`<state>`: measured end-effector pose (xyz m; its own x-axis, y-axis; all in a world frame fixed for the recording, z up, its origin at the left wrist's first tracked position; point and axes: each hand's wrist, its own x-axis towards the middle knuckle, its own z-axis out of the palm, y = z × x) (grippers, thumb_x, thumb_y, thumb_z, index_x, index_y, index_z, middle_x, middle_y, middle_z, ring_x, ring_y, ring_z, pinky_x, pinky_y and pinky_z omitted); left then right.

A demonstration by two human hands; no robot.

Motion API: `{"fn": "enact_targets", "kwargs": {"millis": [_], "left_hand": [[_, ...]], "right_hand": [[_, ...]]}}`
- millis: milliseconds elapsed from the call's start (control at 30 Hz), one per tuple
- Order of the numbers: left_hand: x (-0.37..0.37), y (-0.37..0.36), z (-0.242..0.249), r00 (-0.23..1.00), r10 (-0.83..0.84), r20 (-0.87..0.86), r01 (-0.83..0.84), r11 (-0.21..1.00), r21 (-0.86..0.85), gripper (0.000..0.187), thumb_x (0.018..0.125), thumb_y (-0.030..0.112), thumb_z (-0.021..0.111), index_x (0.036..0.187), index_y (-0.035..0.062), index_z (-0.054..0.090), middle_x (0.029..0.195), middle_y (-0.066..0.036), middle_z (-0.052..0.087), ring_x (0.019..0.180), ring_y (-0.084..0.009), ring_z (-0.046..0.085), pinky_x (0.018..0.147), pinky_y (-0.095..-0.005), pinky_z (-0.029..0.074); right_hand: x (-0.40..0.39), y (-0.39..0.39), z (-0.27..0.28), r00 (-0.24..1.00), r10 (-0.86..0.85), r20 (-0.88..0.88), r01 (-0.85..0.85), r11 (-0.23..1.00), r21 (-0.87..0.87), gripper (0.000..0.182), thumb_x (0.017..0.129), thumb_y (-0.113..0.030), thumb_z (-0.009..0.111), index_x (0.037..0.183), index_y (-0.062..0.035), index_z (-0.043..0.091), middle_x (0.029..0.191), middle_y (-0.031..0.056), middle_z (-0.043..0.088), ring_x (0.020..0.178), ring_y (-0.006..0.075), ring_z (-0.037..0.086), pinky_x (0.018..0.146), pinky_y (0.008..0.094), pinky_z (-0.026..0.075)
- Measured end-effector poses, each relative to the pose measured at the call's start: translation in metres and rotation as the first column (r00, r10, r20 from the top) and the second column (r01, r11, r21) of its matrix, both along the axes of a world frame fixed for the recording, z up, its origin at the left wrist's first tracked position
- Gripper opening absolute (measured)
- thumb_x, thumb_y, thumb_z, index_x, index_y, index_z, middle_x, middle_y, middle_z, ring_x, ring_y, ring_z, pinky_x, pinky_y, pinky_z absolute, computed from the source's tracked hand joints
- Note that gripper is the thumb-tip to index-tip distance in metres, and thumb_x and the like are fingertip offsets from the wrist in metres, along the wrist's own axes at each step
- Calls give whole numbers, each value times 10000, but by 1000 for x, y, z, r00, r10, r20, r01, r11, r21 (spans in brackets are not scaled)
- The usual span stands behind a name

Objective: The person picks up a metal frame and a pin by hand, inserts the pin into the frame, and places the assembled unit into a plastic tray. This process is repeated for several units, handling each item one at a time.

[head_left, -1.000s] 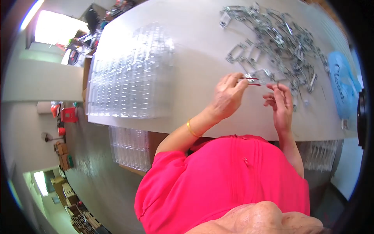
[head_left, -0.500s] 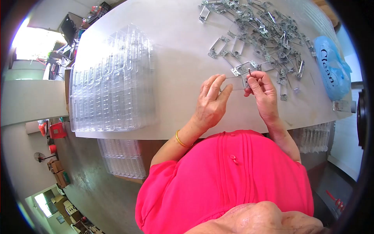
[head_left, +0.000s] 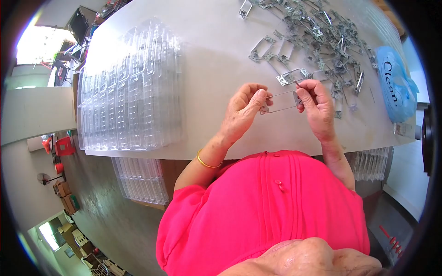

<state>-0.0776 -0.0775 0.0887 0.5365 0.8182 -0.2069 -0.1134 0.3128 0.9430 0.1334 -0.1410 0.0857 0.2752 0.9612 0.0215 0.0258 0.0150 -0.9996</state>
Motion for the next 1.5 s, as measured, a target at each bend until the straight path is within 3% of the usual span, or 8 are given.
{"fn": "enact_targets", "kwargs": {"millis": [300, 533, 633, 833, 1000, 1233, 1300, 1500], "left_hand": [[0, -1, -5, 960, -265, 87, 276, 946, -170, 371, 1089, 339, 456, 999, 6, 592, 977, -181, 722, 792, -219, 709, 725, -330, 568], [2, -4, -8, 937, -241, 254, 319, 886, -337, 335, 1069, 324, 489, 918, 35, 566, 947, -173, 726, 765, -194, 696, 698, -316, 556], [0, -3, -16, 935, -161, 314, 256, 923, -287, 306, 1062, 295, 497, 914, 38, 570, 961, -174, 722, 741, -166, 670, 676, -299, 535], [2, -6, -7, 992, -72, 101, 84, 988, -126, 299, 1068, 274, 494, 898, 39, 569, 1016, -185, 712, 740, -132, 586, 693, -279, 485], [3, -11, 2, 995, -83, -52, 87, 994, 74, 221, 1070, 203, 522, 979, 19, 604, 971, -38, 686, 785, -83, 544, 703, -265, 473], [3, -15, -8, 966, -18, -259, 117, 921, 371, 137, 1047, 106, 540, 962, 15, 599, 971, -52, 656, 779, -107, 534, 708, -279, 483], [4, -15, -6, 945, 38, -325, 176, 779, 602, 84, 1019, 56, 557, 965, 2, 593, 958, -84, 635, 763, -163, 542, 701, -305, 478], [7, -19, -12, 955, 11, -296, 195, 729, 656, 55, 976, 28, 595, 938, -6, 575, 878, -136, 565, 752, -304, 535, 699, -385, 473]], "right_hand": [[-3, -4, 2, 993, 114, -8, -114, 993, -40, 75, 1018, -78, 611, 1088, -51, 608, 821, -29, 578, 681, 44, 508, 607, 212, 436], [-11, -1, 2, 997, 74, 18, -75, 997, 22, 76, 1016, -75, 612, 1088, -49, 609, 803, -31, 575, 680, 45, 510, 605, 214, 432], [0, -1, 6, 995, -10, 101, 8, 1000, 17, 64, 1009, -62, 612, 1070, -42, 617, 794, -24, 583, 681, 48, 507, 607, 219, 426], [-8, -12, 19, 912, 74, 403, -102, 993, 50, 64, 972, -10, 614, 1031, -32, 628, 741, 0, 563, 638, 54, 469, 567, 234, 401], [-12, -11, 22, 933, 79, 351, -95, 995, 27, 61, 959, 0, 622, 1011, -30, 619, 721, 15, 558, 607, 59, 464, 546, 244, 400], [-12, -11, 28, 913, 104, 394, -98, 995, -35, 39, 957, -6, 623, 982, -28, 602, 694, 22, 572, 602, 68, 488, 551, 254, 419], [-12, -11, 29, 913, 114, 392, -103, 993, -49, 34, 960, -16, 621, 985, -26, 600, 690, 24, 575, 603, 71, 494, 554, 255, 420], [-15, -17, 30, 982, 128, 140, -106, 983, -153, 126, 991, -68, 603, 1113, -39, 583, 696, 17, 576, 594, 75, 504, 543, 242, 416]]}}
